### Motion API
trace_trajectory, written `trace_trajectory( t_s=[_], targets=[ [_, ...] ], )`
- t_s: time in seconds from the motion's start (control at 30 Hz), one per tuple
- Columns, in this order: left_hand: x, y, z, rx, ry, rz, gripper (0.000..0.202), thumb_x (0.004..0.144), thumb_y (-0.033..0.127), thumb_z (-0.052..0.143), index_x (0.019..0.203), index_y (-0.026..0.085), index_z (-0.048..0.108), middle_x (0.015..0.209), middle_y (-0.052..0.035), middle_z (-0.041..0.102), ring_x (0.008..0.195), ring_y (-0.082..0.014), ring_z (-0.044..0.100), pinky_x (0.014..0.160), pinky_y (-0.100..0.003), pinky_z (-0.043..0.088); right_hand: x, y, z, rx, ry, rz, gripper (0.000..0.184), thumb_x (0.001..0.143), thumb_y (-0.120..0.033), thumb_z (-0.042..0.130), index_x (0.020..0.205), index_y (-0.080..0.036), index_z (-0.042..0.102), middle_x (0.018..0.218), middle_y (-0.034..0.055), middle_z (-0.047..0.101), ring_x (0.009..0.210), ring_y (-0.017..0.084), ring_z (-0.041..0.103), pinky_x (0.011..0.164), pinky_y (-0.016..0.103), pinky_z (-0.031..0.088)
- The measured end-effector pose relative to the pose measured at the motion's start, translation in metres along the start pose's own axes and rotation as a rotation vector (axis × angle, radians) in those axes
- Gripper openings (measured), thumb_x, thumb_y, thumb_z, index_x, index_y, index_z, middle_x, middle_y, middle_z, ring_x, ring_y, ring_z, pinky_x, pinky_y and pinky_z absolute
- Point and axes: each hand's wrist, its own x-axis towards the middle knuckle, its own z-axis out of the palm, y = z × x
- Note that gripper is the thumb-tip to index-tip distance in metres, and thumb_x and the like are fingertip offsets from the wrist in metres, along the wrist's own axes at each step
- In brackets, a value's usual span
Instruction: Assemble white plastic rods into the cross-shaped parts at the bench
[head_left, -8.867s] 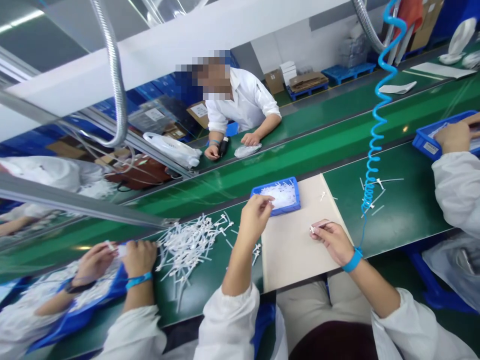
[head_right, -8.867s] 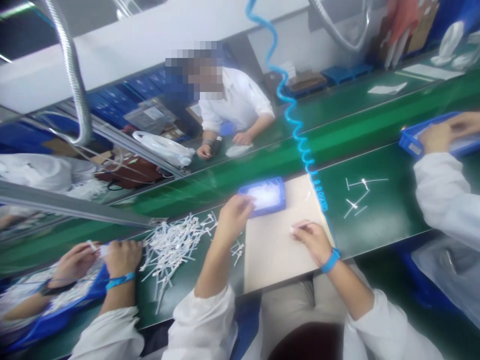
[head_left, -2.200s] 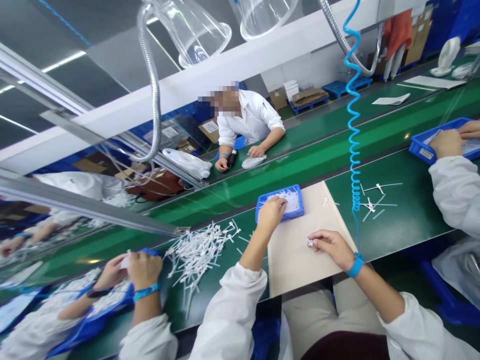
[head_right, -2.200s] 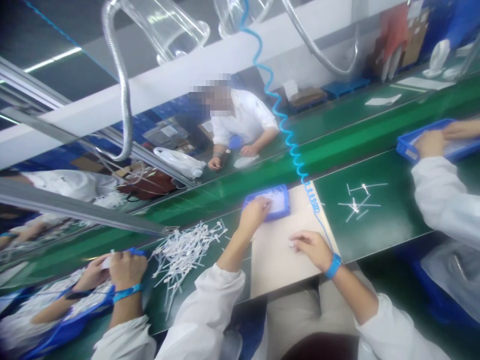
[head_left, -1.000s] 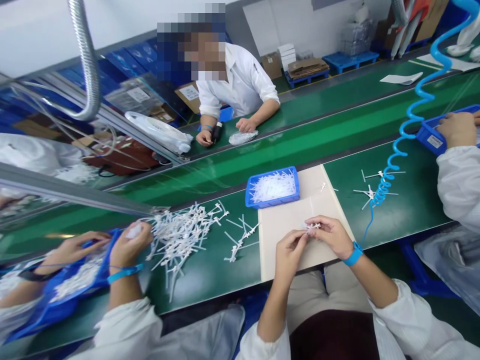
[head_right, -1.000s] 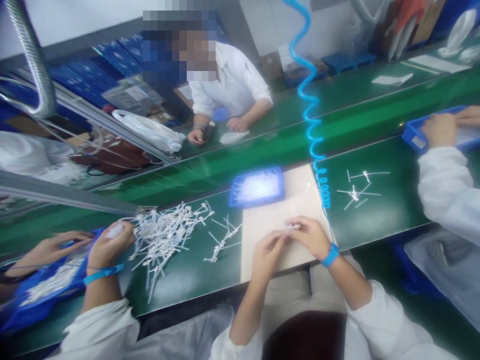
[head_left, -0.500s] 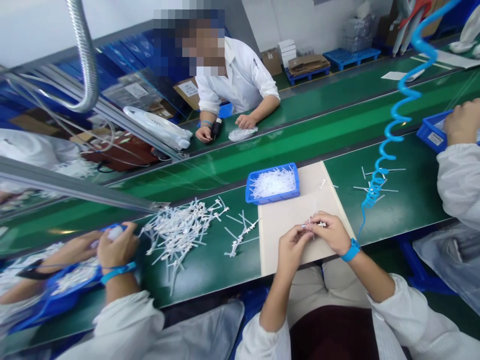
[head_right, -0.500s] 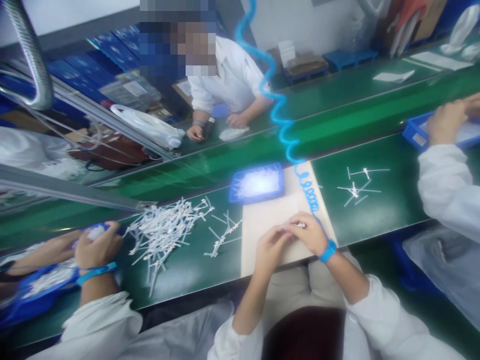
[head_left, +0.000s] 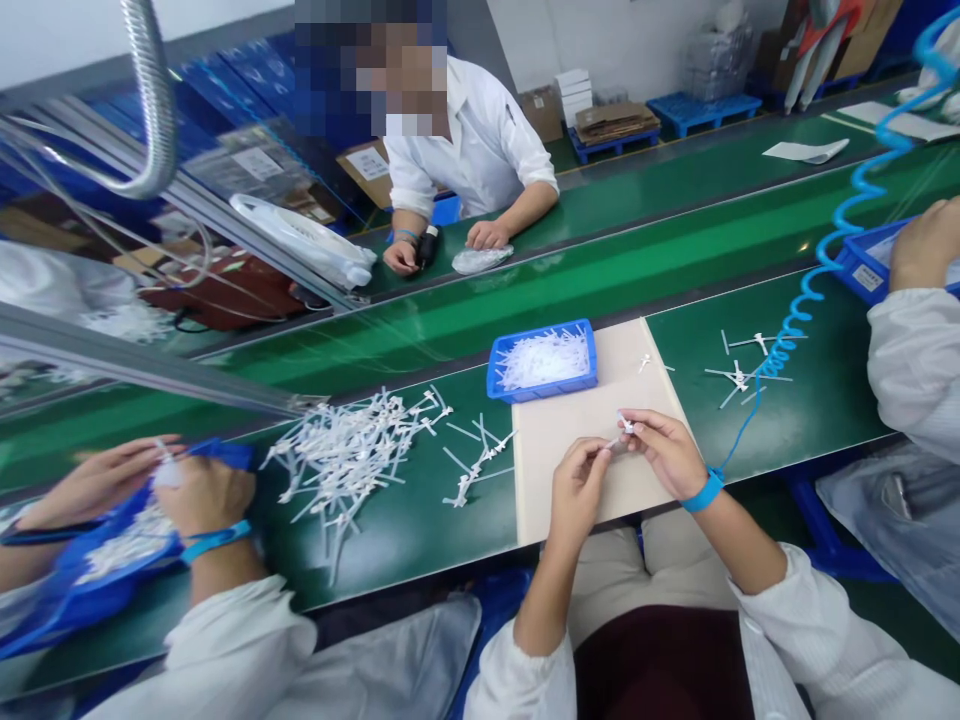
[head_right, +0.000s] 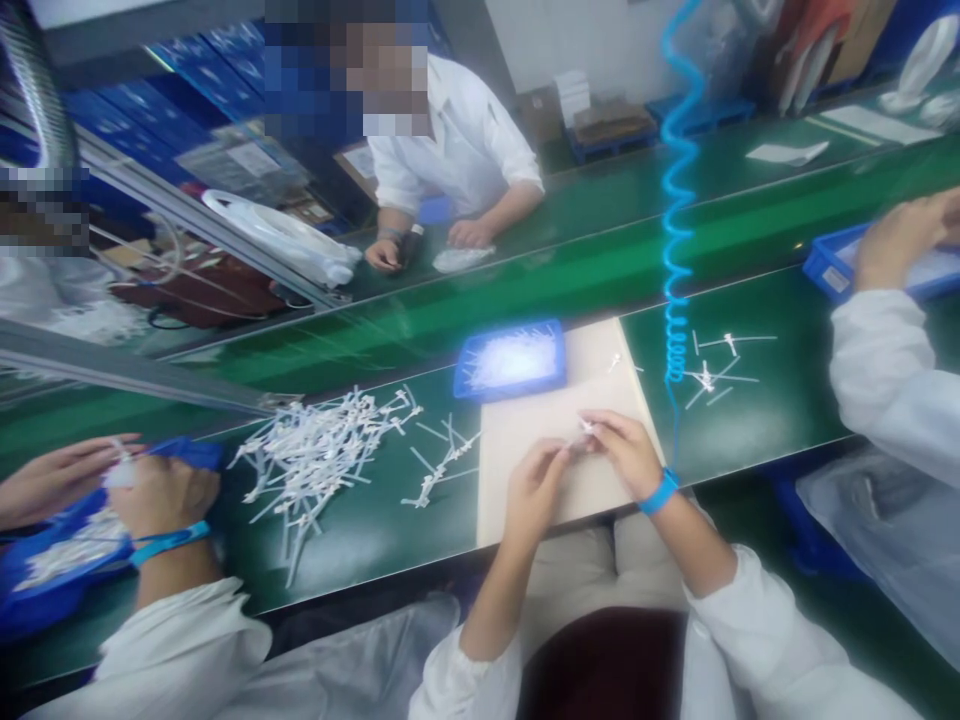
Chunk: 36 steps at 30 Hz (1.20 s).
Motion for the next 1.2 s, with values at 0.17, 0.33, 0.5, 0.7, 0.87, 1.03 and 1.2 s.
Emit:
trace_trajectory(
  t_s=[0.17, 0.33, 0.5, 0.7, 0.87, 1.03, 1.2],
  targets=[
    [-0.004, -0.003, 0.003, -0.124, 0.035, -0.075, 0.035, 0.101, 0.053, 0.068, 0.108, 0.019, 0.075, 0.094, -0.0078, 0.08, 0.079, -0.0188, 0.074, 0.08, -0.031, 0.06, 0.001, 0.003, -0.002, -0.068, -0.007, -0.002, 0.04, 0.082, -0.05, 0.089, 0.112, -0.024, 0.086, 0.105, 0.0079, 0.082, 0.087, 0.021, 0.071, 0.086, 0.038, 0.058],
    [-0.004, -0.003, 0.0, -0.12, 0.062, -0.07, 0.035, 0.099, 0.05, 0.07, 0.11, 0.018, 0.08, 0.089, -0.0069, 0.08, 0.067, -0.0155, 0.067, 0.07, -0.029, 0.057, 0.001, 0.004, -0.005, -0.131, -0.028, -0.021, 0.038, 0.083, -0.051, 0.089, 0.108, -0.024, 0.087, 0.105, 0.0084, 0.083, 0.091, 0.023, 0.072, 0.089, 0.039, 0.059],
    [0.001, 0.001, -0.002, -0.146, 0.084, -0.126, 0.021, 0.09, 0.038, 0.078, 0.095, 0.018, 0.082, 0.086, -0.0064, 0.08, 0.073, -0.0179, 0.07, 0.072, -0.029, 0.059, 0.001, 0.004, -0.006, -0.135, -0.089, 0.001, 0.033, 0.082, -0.049, 0.09, 0.103, -0.024, 0.087, 0.098, 0.0074, 0.083, 0.09, 0.024, 0.073, 0.09, 0.04, 0.06],
    [0.002, 0.004, 0.003, -0.249, 0.072, -0.196, 0.019, 0.084, 0.031, 0.082, 0.096, 0.016, 0.082, 0.089, -0.0075, 0.083, 0.08, -0.021, 0.077, 0.08, -0.032, 0.063, -0.002, 0.0, -0.007, -0.152, -0.09, -0.018, 0.026, 0.085, -0.045, 0.089, 0.1, -0.024, 0.087, 0.093, 0.0053, 0.083, 0.088, 0.022, 0.074, 0.091, 0.039, 0.06],
    [0.002, 0.005, 0.006, -0.222, 0.05, -0.153, 0.015, 0.09, 0.031, 0.077, 0.094, 0.017, 0.081, 0.088, -0.0064, 0.082, 0.083, -0.0202, 0.077, 0.083, -0.031, 0.063, -0.004, -0.004, -0.004, -0.18, -0.091, -0.025, 0.025, 0.085, -0.043, 0.09, 0.102, -0.025, 0.087, 0.1, 0.005, 0.084, 0.093, 0.023, 0.076, 0.095, 0.04, 0.061],
    [0.002, 0.006, 0.006, -0.18, 0.022, -0.109, 0.02, 0.099, 0.036, 0.069, 0.095, 0.017, 0.076, 0.084, -0.0056, 0.08, 0.078, -0.0182, 0.077, 0.076, -0.028, 0.062, -0.005, -0.005, -0.002, -0.164, -0.076, -0.012, 0.024, 0.083, -0.039, 0.093, 0.101, -0.025, 0.086, 0.099, 0.0041, 0.084, 0.095, 0.022, 0.077, 0.093, 0.037, 0.062],
    [0.001, 0.011, 0.004, -0.18, 0.015, -0.121, 0.026, 0.102, 0.042, 0.068, 0.096, 0.017, 0.073, 0.087, -0.0062, 0.081, 0.078, -0.018, 0.078, 0.075, -0.027, 0.063, -0.008, -0.009, 0.0, -0.133, -0.081, 0.037, 0.023, 0.085, -0.04, 0.091, 0.101, -0.024, 0.085, 0.094, 0.0039, 0.084, 0.085, 0.021, 0.078, 0.086, 0.036, 0.065]
  ],
)
